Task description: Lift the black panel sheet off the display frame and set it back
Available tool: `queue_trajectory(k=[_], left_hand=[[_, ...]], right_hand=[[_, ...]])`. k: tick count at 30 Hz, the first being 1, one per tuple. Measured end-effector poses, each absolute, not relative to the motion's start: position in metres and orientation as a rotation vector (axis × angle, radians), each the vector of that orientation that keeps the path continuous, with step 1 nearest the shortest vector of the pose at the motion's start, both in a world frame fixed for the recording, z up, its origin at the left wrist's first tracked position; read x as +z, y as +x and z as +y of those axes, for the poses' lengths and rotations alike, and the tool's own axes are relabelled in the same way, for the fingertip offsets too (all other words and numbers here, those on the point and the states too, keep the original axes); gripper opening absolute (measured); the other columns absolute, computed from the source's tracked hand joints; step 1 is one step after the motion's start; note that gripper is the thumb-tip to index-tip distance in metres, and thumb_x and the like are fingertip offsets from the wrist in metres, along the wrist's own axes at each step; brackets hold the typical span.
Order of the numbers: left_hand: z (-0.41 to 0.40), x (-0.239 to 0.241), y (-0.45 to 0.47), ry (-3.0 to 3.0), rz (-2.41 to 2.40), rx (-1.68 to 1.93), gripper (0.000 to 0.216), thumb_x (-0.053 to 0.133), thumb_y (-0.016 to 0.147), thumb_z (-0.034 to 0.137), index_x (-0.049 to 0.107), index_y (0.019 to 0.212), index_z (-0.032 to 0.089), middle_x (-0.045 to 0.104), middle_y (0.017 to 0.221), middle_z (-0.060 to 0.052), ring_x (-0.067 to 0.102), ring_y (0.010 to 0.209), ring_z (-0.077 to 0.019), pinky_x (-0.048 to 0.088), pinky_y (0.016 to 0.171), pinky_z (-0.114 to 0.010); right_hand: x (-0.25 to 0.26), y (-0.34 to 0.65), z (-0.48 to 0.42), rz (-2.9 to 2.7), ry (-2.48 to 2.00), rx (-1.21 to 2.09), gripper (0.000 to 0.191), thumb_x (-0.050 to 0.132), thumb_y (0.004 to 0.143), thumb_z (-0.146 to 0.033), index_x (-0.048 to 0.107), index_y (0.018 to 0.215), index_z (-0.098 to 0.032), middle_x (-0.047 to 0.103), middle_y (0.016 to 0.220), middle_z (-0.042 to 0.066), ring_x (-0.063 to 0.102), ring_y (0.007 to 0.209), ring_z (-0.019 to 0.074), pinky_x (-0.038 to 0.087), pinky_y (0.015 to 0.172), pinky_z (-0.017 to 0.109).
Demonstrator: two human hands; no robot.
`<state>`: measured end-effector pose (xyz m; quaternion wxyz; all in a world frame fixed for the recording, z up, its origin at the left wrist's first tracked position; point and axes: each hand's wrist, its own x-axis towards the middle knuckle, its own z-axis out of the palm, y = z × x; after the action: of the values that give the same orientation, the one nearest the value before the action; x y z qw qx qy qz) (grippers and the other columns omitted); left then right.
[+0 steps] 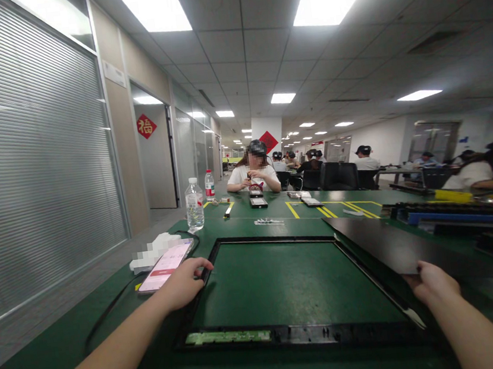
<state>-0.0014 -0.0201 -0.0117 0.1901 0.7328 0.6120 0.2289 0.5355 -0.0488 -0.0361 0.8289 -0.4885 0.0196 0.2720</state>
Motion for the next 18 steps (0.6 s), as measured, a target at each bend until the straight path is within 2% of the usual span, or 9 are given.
queue_trajectory(k=[7, 13, 18], left_hand=[[-0.0212, -0.0103, -0.0006, 2.109, 1.705, 0.651, 0.041, 0.047, 0.064, 0.010, 0.062, 0.100, 0.020, 0.057, 0.096, -0.006, 0.057, 0.091, -0.0206, 0.045, 0.079, -0.029], [-0.0243, -0.0086, 0.0008, 2.082, 1.709, 0.641, 0.040, 0.047, 0.065, 0.010, 0.062, 0.100, 0.020, 0.058, 0.102, -0.007, 0.058, 0.090, -0.0203, 0.048, 0.072, -0.027], [-0.0214, -0.0119, -0.0018, 2.158, 1.681, 0.684, 0.038, 0.048, 0.064, 0.010, 0.064, 0.097, 0.020, 0.060, 0.106, -0.007, 0.057, 0.095, -0.0202, 0.046, 0.082, -0.029]], right_hand=[[-0.0262, 0.5239, -0.0520, 0.080, -1.047, 0.529, 0.021, 0.056, 0.067, 0.004, 0.048, 0.069, -0.016, 0.055, 0.077, -0.001, 0.057, 0.049, 0.0090, 0.055, 0.054, 0.027], [-0.0272, 0.5244, -0.0509, 0.102, -1.071, 0.501, 0.022, 0.058, 0.066, 0.003, 0.047, 0.069, -0.016, 0.057, 0.081, 0.000, 0.057, 0.050, 0.0090, 0.056, 0.057, 0.029], [-0.0278, 0.5252, -0.0500, 0.113, -1.096, 0.494, 0.023, 0.058, 0.065, 0.003, 0.046, 0.070, -0.016, 0.058, 0.083, 0.002, 0.057, 0.054, 0.0098, 0.057, 0.061, 0.031]])
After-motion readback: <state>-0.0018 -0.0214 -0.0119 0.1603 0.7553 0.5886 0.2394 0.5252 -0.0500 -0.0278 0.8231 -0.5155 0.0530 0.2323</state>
